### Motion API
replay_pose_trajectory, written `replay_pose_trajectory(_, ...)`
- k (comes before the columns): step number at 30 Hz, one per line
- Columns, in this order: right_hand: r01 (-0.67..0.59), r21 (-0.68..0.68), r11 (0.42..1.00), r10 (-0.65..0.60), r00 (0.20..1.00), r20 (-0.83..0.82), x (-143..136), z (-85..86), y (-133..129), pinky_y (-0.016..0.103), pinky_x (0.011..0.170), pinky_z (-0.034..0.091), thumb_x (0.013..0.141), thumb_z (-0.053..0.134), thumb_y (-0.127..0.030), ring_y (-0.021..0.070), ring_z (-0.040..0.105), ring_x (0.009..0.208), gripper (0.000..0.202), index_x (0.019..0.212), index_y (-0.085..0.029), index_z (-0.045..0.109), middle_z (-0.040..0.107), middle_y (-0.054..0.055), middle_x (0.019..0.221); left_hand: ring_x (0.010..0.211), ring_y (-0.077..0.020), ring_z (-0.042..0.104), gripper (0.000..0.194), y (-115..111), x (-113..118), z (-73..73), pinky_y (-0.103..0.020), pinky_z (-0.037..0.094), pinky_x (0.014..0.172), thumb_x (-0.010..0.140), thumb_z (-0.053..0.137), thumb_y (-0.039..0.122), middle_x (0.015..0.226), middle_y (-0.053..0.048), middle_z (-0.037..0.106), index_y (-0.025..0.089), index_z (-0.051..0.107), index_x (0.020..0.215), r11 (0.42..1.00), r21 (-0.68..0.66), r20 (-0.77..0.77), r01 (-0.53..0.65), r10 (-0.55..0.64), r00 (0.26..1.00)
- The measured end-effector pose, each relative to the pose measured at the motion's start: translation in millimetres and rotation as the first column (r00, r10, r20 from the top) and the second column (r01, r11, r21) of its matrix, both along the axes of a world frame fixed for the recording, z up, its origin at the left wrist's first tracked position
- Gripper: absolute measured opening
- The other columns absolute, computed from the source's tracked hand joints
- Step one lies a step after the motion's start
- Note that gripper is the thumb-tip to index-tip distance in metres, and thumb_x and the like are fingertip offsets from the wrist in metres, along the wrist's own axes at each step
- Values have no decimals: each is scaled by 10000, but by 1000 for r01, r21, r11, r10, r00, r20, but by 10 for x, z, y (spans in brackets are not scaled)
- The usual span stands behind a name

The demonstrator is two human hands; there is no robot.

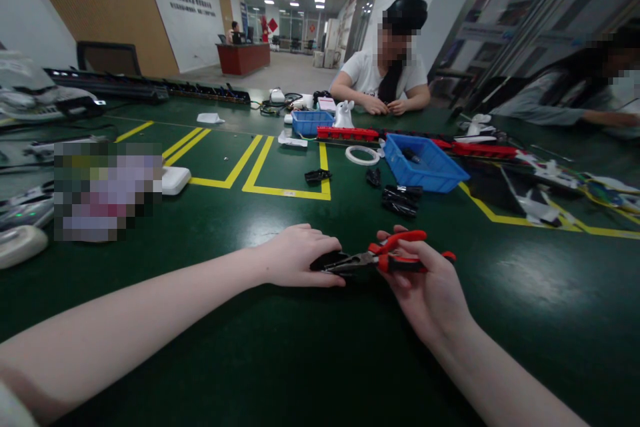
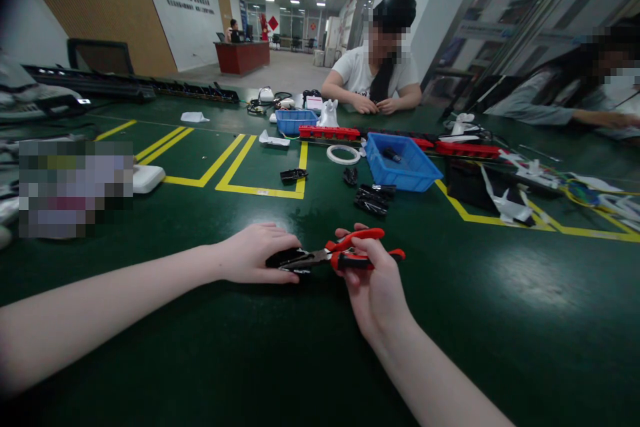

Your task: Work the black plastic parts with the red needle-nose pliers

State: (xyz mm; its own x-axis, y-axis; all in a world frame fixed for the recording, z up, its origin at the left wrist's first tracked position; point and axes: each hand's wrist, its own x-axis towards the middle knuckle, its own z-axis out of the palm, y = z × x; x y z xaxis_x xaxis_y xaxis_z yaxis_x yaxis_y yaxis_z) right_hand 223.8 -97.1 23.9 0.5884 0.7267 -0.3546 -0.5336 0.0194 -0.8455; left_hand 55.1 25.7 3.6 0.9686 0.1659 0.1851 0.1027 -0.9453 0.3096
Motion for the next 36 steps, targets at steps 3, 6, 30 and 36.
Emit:
replay_pose_trajectory(3, 12, -3, 1000, -12, 1000, -4, 3, 9, -9, 207, 468, 513, 743, 591, -139, 29, 373, 351, 273, 1008, -185, 549, 714, 46, 872, 736, -193, 617, 373, -1, -1, -10, -296, 420, 674, 902, 564, 541, 831, -28, 657, 176, 584, 977, 1000, -1, 3, -1, 1, 1000)
replay_pose_trajectory(6, 27, 3, 1000, -27, 1000, -1, 17, 7, -8, 167, 435, 474, 733, 604, -145, 34, 403, 377, 272, 998, -184, 551, 716, 51, 869, 747, -197, 621, 380, 2, -2, -16, -302, 424, 690, 903, 560, 544, 841, -30, 665, 175, 580, 990, 1000, 3, 4, -5, 5, 1000)
replay_pose_trajectory(30, 43, -10, 999, -43, 999, 27, 0, 32, 1, 160, 403, 452, 723, 574, -108, 36, 392, 368, 240, 942, -198, 544, 710, 32, 845, 769, -199, 630, 378, 5, -6, 1, -316, 434, 727, 906, 562, 537, 877, -35, 676, 173, 587, 1006, 1000, -14, -2, 12, -12, 1000)
replay_pose_trajectory(36, 53, -8, 999, -52, 998, 33, 20, 52, 2, 184, 435, 495, 700, 586, -105, 30, 367, 350, 266, 945, -206, 556, 711, 23, 852, 758, -195, 622, 381, 9, -11, -11, -312, 434, 721, 909, 558, 539, 873, -31, 671, 174, 588, 1014, 1000, -17, 4, 11, -11, 1000)
